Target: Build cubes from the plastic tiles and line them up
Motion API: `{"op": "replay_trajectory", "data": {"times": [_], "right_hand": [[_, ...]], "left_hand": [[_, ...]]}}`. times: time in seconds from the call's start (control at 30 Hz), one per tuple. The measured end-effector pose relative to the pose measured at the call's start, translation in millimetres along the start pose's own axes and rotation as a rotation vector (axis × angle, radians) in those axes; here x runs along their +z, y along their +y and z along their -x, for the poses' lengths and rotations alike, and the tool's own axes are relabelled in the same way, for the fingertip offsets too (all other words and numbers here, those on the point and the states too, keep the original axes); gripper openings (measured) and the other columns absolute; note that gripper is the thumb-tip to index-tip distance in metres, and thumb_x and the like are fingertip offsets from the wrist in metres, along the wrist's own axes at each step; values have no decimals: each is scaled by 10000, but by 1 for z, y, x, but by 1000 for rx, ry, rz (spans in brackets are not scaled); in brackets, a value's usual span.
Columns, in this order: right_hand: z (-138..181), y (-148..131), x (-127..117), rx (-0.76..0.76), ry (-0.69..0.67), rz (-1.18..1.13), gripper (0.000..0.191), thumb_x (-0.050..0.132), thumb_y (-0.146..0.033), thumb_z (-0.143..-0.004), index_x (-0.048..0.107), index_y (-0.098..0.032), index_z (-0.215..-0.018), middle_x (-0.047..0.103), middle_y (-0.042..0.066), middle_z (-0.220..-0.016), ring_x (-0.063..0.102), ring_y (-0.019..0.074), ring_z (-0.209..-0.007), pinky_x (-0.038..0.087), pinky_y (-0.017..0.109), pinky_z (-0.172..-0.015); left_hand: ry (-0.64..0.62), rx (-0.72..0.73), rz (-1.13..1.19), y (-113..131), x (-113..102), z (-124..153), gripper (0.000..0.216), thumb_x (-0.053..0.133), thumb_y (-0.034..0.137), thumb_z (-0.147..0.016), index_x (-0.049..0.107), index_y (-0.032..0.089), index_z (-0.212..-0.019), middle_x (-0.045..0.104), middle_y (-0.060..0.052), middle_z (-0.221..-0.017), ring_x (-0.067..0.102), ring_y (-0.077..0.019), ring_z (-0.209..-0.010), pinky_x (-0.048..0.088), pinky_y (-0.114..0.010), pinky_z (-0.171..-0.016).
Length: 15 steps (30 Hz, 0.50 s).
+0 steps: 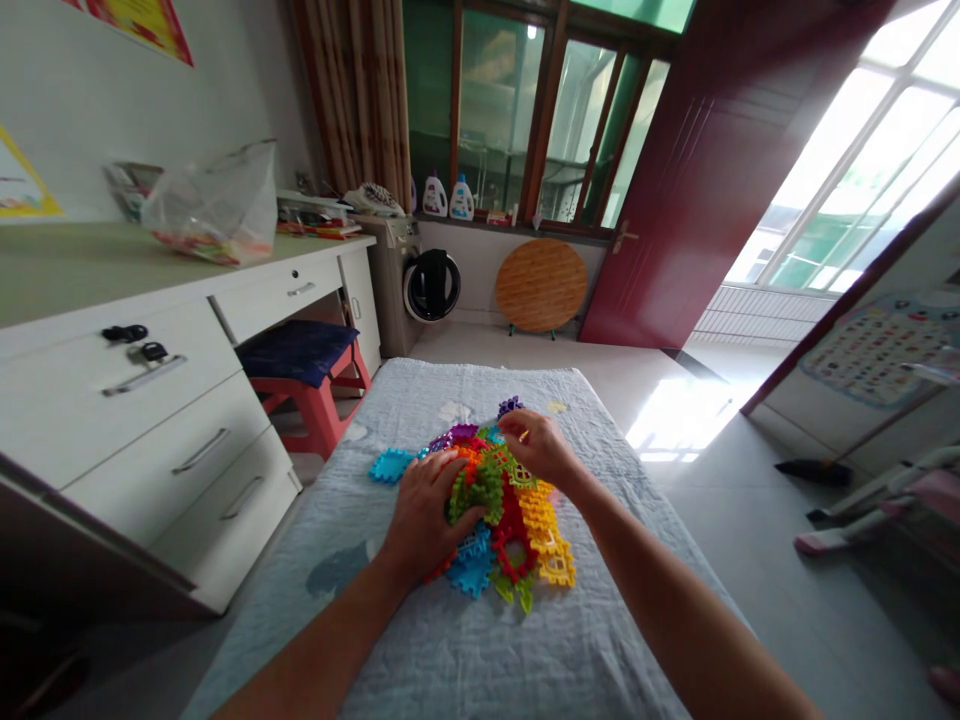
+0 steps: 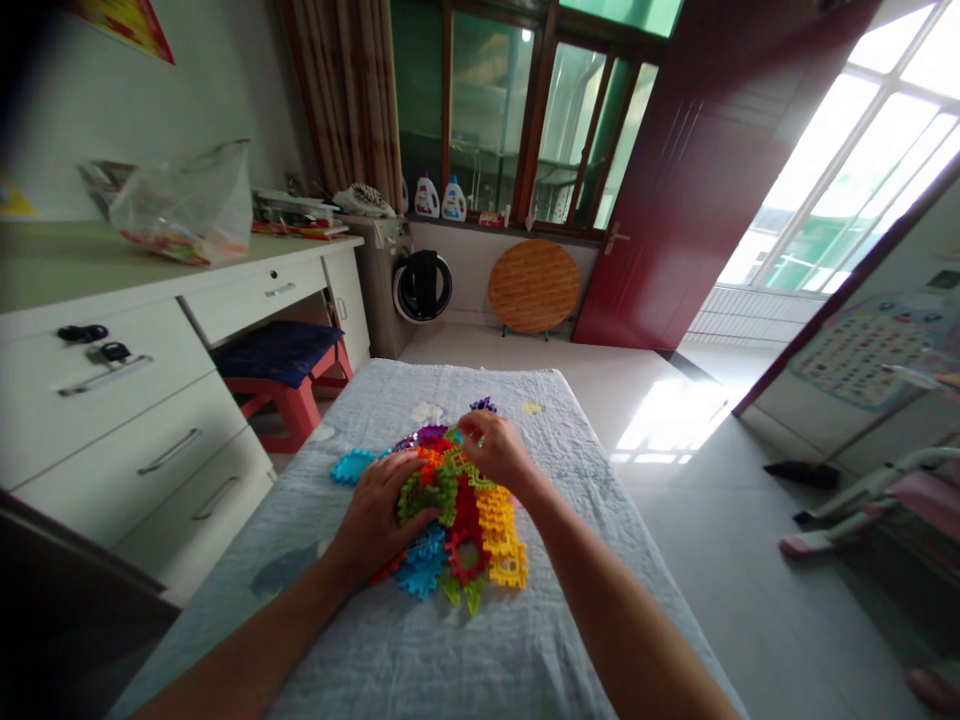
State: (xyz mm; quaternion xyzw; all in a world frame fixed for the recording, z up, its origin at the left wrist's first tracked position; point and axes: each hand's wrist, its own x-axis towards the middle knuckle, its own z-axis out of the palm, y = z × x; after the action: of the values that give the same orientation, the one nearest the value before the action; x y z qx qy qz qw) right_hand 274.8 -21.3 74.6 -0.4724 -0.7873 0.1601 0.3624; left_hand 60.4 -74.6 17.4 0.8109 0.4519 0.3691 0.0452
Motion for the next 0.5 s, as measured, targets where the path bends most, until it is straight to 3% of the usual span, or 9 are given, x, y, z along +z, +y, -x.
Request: {"op": "replay_trajectory", "data": {"times": [0.07,0.1,0.17,0.23,0.33,0.5], "right_hand": [[-18,30,2,131,101,116,278,552,-153,-737,631,-156,-1004,646,71,-918,591,204,-875,462,370,-842],[-27,45,4,177,98,157,423,608,-176,-696,593,-148,-1118,634,99,-1026,575,240,-975,444,398,-887],[-40,69,9,265,12,211,752,712,-246,-612,458,-147,-1313,569,143,-1206,519,302,-1120,408,448,-943],[-49,86,16,315,-79,234,892,740,-270,-584,372,-129,-1384,538,170,-1258,503,320,-1154,407,442,-944],[-54,100,26,289,-168,250,829,714,-221,-602,395,-139,-1363,586,140,-1195,554,282,-1085,425,383,-912],[-56,108,30,253,-177,268,668,714,-230,-610,516,-176,-1246,631,86,-1027,583,254,-946,437,375,-857]], "left_hand": [[16,2,-2,1,-2,-1,328,598,336,-826,567,213,-1129,587,-88,-1197,508,-280,-1148,352,-511,-1040],[28,1,-2,1,-2,-2,240,570,292,-843,586,207,-1067,599,-84,-1163,520,-268,-1124,367,-498,-1028],[49,-1,-2,1,-3,-3,146,529,237,-862,596,200,-986,603,-81,-1125,526,-253,-1096,389,-474,-1007],[65,-4,-9,0,-4,-2,140,516,227,-872,593,201,-985,591,-82,-1128,519,-248,-1098,399,-461,-1000],[78,-13,-28,-1,-5,-1,226,543,290,-870,579,203,-1075,552,-95,-1190,487,-261,-1150,382,-468,-1026],[88,-88,-88,-3,-4,0,446,585,436,-836,541,197,-1209,457,-126,-1322,402,-311,-1260,316,-524,-1079]]}}
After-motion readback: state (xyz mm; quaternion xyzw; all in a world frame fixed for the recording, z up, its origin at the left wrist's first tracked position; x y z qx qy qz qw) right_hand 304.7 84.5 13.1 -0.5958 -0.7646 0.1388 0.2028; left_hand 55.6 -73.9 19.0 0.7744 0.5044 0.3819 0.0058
